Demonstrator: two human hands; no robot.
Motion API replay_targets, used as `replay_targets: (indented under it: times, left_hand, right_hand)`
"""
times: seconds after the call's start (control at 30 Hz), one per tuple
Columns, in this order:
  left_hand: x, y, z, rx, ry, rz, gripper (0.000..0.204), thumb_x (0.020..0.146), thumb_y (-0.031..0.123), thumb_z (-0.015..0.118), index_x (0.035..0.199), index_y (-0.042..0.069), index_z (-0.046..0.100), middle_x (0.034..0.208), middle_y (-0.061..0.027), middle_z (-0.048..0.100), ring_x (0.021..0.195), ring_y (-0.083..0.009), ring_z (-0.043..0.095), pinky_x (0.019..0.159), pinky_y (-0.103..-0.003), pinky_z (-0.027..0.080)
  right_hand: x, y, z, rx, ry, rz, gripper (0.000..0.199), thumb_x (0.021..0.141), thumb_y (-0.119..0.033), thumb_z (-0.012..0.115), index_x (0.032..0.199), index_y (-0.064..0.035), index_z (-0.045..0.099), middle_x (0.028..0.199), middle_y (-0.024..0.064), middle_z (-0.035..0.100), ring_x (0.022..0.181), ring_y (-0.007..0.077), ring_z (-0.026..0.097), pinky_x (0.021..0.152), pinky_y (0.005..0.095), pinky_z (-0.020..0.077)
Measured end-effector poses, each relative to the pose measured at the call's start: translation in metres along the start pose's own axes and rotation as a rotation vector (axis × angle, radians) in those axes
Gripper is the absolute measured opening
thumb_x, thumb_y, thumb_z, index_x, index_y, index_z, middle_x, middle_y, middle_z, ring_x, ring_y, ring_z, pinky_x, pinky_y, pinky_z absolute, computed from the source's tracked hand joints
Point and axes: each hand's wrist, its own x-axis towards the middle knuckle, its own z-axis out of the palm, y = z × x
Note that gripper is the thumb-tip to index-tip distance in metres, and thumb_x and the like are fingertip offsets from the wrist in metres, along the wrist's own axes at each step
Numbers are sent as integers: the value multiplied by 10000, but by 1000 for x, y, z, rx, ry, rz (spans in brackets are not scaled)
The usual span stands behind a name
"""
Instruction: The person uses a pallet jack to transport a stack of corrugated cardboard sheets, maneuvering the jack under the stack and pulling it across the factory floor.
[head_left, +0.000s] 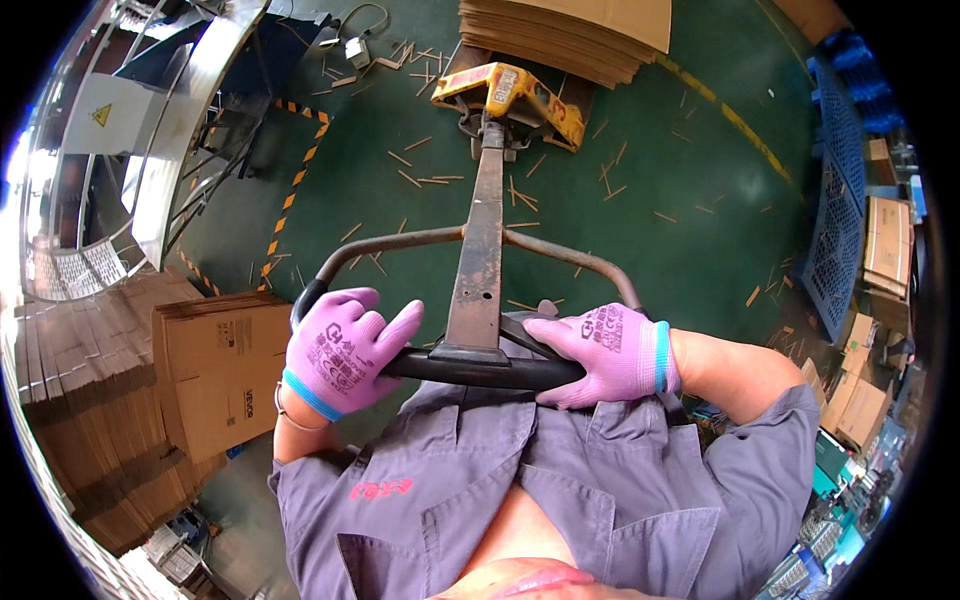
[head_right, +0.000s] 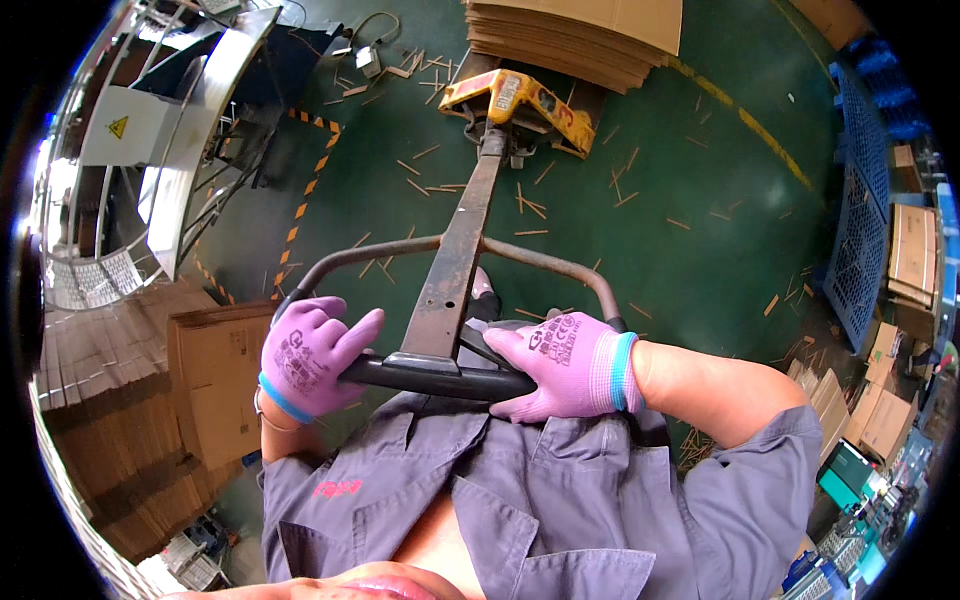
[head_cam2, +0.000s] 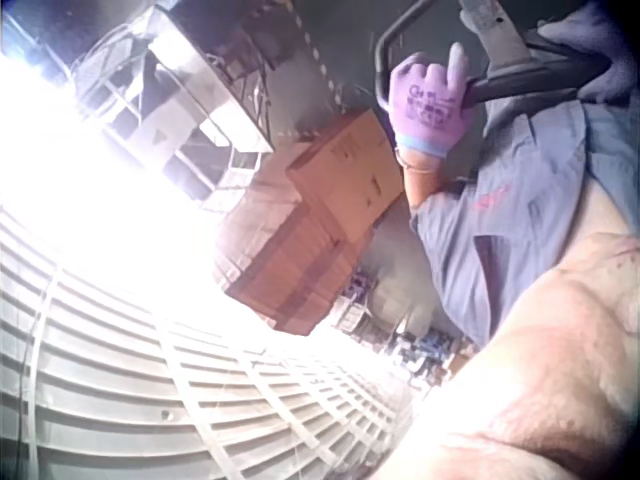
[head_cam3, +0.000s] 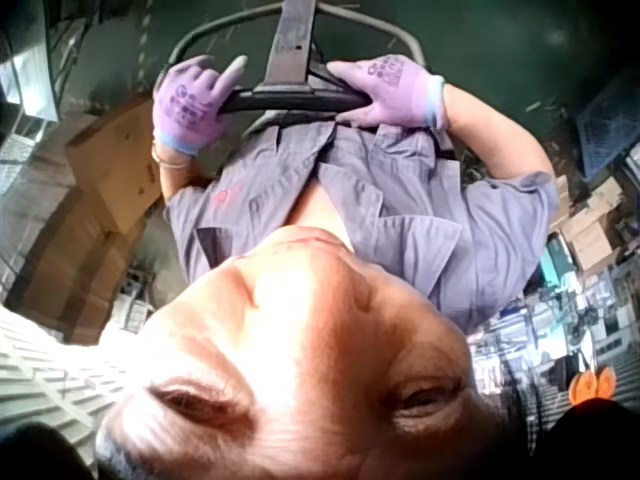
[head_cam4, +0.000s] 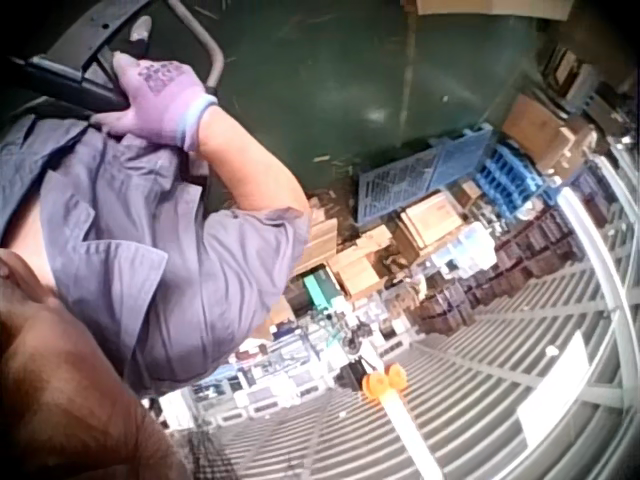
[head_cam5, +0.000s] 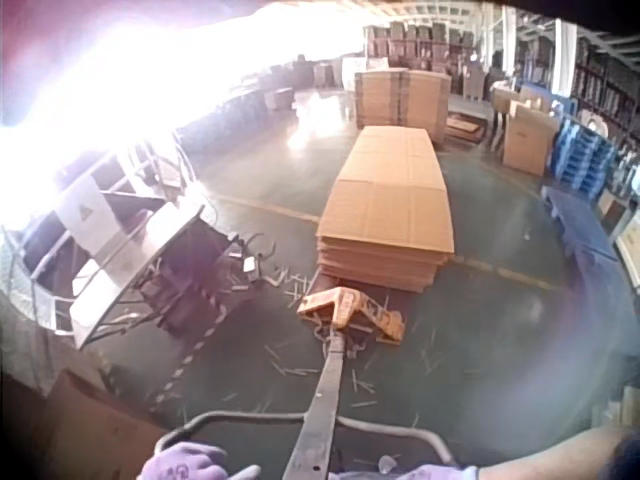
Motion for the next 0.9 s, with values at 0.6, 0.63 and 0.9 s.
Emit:
replay_targets:
  times: [0.6,0.63,0.9]
  left_hand:
    - [39,-112,-61,227,162,241,574,633,258,654,1196,149,667,625,39,408,703,-173,584,831,-339,497]
    - [42,-114,-62,241,182,237,568,640,245,652,1200,150,666,631,40,413,707,-173,586,825,-336,496]
    - [73,-122,-77,254,169,298,418,723,174,601,1128,81,651,658,28,474,692,-176,576,790,-324,488]
  right_hand:
    - [59,-36,-89,191,129,101,862,659,-332,883,1307,80,491,983,193,664,842,300,665,761,344,516]
    - [59,-36,-95,218,103,141,853,661,-324,882,1305,81,495,957,186,670,811,293,670,743,334,519]
    - [51,-19,-119,37,288,-65,758,667,-349,878,1223,71,579,838,167,682,726,300,679,669,333,530]
